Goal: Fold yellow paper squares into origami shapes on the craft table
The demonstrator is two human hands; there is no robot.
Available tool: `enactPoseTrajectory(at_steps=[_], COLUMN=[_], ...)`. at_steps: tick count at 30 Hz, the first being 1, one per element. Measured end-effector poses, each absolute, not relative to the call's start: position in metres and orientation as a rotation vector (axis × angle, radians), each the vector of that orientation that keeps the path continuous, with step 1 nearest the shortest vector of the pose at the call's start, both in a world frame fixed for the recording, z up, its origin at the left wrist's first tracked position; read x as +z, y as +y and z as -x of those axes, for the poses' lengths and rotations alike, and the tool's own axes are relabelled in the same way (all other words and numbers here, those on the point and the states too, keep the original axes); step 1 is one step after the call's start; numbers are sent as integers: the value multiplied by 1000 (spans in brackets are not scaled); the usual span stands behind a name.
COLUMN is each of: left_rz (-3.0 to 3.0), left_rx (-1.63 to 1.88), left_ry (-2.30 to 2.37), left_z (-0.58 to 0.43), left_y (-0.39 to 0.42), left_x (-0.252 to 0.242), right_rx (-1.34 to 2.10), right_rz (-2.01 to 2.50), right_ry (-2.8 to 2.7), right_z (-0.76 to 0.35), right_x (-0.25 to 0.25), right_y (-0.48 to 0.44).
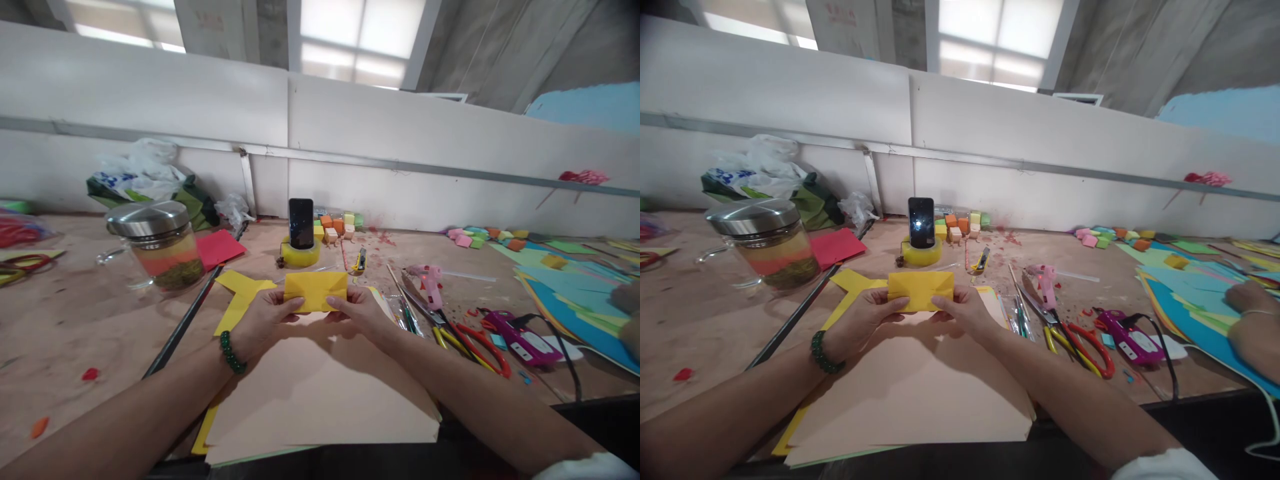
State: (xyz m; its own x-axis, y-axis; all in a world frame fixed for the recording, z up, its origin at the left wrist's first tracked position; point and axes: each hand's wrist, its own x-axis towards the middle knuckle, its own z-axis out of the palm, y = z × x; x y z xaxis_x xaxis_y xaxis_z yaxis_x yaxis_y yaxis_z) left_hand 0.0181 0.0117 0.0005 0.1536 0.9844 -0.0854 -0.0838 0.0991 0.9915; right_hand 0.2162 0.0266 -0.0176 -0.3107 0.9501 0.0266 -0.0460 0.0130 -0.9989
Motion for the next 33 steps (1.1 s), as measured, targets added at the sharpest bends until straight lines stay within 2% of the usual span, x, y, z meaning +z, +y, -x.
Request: enactPoseTrajectory(at_steps=[33], left_rz=[-1292], left_rx=[996], left_ry=[1087], left_z=[-11], left_y=[12], left_x=[3], right_rx=[1454], right_rz=[844], right_ry=[-1524], right_z=[-216], right_x=[-14], right_y=[23])
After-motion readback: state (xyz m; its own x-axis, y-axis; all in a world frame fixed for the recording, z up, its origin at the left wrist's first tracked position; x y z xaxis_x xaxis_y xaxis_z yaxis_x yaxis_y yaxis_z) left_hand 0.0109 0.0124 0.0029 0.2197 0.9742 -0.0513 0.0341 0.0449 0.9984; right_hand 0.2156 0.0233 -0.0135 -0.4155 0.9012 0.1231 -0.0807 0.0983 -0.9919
